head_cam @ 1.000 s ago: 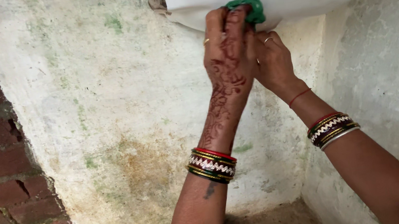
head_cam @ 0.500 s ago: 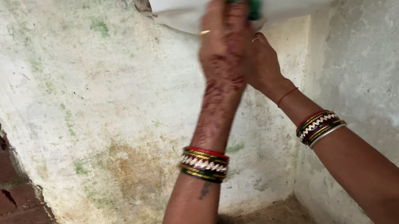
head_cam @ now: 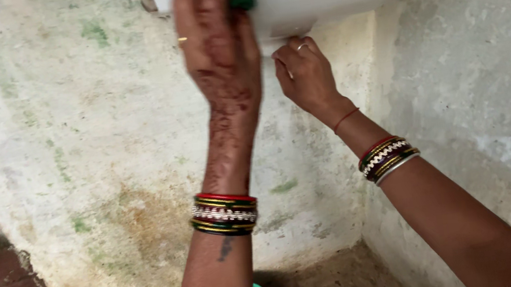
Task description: The person scrubs the exterior of a white wall-mounted sink with a green sponge. They repeatedly dip the sponge into a small green cup to wet it and continue scrubbing the sink's surface and the wall area immediately below it.
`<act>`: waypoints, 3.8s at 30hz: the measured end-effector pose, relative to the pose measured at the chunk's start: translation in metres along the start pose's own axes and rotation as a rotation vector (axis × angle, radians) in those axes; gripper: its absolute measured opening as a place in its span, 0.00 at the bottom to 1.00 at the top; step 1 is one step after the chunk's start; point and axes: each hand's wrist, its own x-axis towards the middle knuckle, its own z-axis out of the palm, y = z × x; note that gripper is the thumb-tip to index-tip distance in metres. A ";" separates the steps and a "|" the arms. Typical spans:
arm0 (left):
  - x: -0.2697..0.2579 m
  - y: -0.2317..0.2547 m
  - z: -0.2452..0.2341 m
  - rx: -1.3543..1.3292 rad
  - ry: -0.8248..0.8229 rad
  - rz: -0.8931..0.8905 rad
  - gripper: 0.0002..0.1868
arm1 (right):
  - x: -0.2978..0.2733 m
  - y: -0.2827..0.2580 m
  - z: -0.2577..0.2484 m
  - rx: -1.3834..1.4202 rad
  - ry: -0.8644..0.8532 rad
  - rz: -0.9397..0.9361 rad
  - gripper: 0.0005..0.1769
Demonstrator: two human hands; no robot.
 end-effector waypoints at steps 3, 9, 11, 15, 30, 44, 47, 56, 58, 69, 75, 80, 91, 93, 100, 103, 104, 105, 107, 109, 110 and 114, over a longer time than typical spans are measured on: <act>-0.011 0.035 0.008 -0.183 -0.085 -0.116 0.23 | 0.001 -0.002 -0.007 0.162 0.014 0.074 0.14; -0.021 0.049 -0.004 -0.440 -0.155 -0.181 0.14 | 0.005 -0.044 -0.054 1.062 0.365 0.392 0.12; -0.024 0.049 -0.008 -0.446 -0.205 -0.267 0.15 | 0.015 -0.063 -0.066 1.077 0.351 0.394 0.17; -0.018 0.043 -0.014 -0.692 -0.398 -0.964 0.21 | 0.032 -0.089 -0.067 1.021 0.274 0.298 0.17; -0.020 0.057 -0.020 -1.190 -0.348 -0.923 0.27 | 0.041 -0.064 -0.048 0.174 0.535 0.158 0.12; -0.019 0.043 -0.032 -1.151 -0.254 -1.113 0.23 | 0.026 0.001 -0.063 0.111 0.582 0.219 0.16; -0.019 0.039 -0.034 -1.144 -0.261 -1.115 0.24 | 0.021 0.003 -0.065 0.281 0.679 0.346 0.16; -0.027 0.044 -0.029 -1.197 -0.277 -1.124 0.27 | 0.037 -0.046 -0.045 0.204 0.478 0.139 0.15; -0.028 0.044 -0.028 -1.209 -0.275 -1.120 0.27 | 0.036 -0.031 -0.051 0.188 0.510 0.169 0.15; -0.027 0.042 -0.030 -1.179 -0.228 -1.189 0.25 | 0.029 0.008 -0.070 0.495 0.809 0.538 0.16; -0.031 0.033 -0.025 -1.197 -0.200 -1.204 0.31 | 0.046 -0.064 -0.025 0.153 0.627 0.235 0.29; -0.035 0.032 -0.025 -1.324 -0.162 -1.118 0.33 | 0.037 -0.072 -0.022 0.038 0.430 0.032 0.25; -0.029 0.041 -0.029 -1.271 -0.152 -1.211 0.29 | 0.002 0.014 -0.041 0.311 0.722 0.386 0.16; -0.030 0.042 -0.030 -1.258 -0.172 -1.215 0.29 | -0.006 0.035 -0.037 0.393 0.785 0.424 0.17; -0.031 0.046 -0.025 -1.211 -0.200 -1.319 0.29 | 0.006 0.074 -0.041 0.865 0.958 0.709 0.17; -0.038 0.047 -0.005 -1.220 -0.192 -1.406 0.26 | 0.000 0.023 -0.029 0.741 0.866 0.586 0.16; -0.041 0.048 0.005 -1.218 -0.210 -1.424 0.25 | -0.001 0.012 -0.027 0.719 0.847 0.524 0.16; -0.046 0.050 0.012 -1.213 -0.227 -1.446 0.23 | -0.001 0.008 -0.027 0.698 0.826 0.467 0.16; -0.058 0.052 0.024 -1.219 -0.262 -1.443 0.21 | -0.002 0.013 -0.029 0.646 0.823 0.465 0.15; -0.066 0.051 0.032 -1.208 -0.281 -1.468 0.20 | -0.006 0.032 -0.024 0.684 0.850 0.546 0.15; -0.067 0.050 0.037 -1.195 -0.285 -1.494 0.20 | -0.008 0.051 -0.023 0.747 0.878 0.628 0.16; -0.070 0.044 0.046 -1.169 -0.310 -1.537 0.20 | -0.008 0.155 -0.027 1.151 1.010 0.776 0.18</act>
